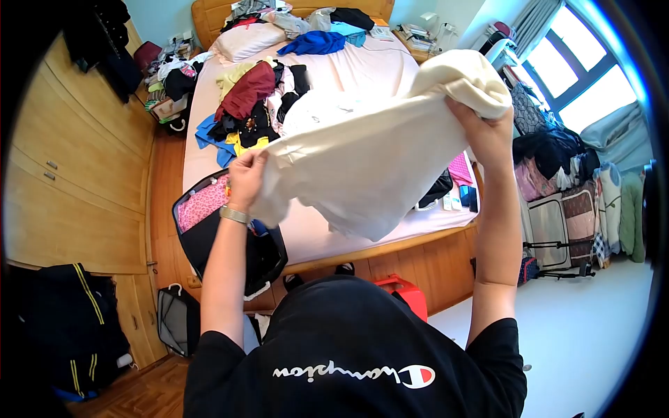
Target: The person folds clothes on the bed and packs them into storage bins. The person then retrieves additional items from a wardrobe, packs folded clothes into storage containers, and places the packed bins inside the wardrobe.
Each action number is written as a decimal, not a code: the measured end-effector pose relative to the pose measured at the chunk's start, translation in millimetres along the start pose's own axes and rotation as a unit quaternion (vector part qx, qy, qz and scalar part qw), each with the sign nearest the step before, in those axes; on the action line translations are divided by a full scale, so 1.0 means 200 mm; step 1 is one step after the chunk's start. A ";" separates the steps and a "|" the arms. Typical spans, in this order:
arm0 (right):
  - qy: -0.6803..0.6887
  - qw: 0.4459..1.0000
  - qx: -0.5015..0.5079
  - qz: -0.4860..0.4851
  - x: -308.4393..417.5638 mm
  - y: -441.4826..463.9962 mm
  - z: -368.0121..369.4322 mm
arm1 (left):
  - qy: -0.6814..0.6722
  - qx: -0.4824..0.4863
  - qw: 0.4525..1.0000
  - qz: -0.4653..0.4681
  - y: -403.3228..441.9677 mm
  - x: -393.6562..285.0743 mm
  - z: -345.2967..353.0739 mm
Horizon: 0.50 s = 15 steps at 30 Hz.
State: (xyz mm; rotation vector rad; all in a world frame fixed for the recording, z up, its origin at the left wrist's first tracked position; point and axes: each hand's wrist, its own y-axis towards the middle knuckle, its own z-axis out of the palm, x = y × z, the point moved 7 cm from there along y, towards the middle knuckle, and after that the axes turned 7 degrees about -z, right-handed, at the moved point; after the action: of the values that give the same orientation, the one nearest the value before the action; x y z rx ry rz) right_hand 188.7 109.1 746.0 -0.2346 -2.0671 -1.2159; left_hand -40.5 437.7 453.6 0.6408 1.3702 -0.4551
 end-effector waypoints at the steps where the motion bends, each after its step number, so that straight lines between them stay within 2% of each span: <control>1: -0.017 1.000 -0.002 0.004 0.00 -0.01 -0.04 | 0.025 0.032 0.999 0.025 0.04 -0.09 -0.06; 3: 0.018 0.999 0.012 0.027 0.02 -0.12 -0.10 | 0.032 0.095 0.995 0.017 0.07 -0.26 -0.16; 6: 0.129 0.982 0.138 -0.023 0.20 -0.35 -0.05 | 0.013 0.188 0.982 -0.027 0.06 -0.53 -0.28; 8: 0.283 0.909 0.296 -0.071 0.41 -0.46 0.08 | 0.046 0.250 0.966 -0.042 0.02 -0.71 -0.29; 10: 0.418 0.787 0.439 -0.117 0.64 -0.53 0.18 | 0.098 0.312 0.945 -0.022 -0.04 -0.87 -0.19; 11: 0.476 0.710 0.500 -0.138 0.73 -0.55 0.21 | 0.131 0.357 0.924 -0.042 -0.07 -0.89 -0.11; 13: 0.512 0.639 0.549 -0.170 0.88 -0.55 0.32 | 0.186 0.443 0.877 0.000 -0.13 -0.88 0.13; 14: 0.521 0.617 0.561 -0.183 0.91 -0.56 0.33 | 0.206 0.484 0.851 0.004 -0.19 -0.87 0.28; 15: 0.529 0.619 0.550 -0.187 0.92 -0.54 0.32 | 0.235 0.521 0.819 0.035 -0.24 -0.79 0.43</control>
State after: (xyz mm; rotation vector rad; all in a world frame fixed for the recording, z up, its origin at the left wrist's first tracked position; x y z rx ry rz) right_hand -29.0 68.5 773.2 1.2474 -1.3468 0.0790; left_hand -32.0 333.5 608.9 1.7962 1.4778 -1.0585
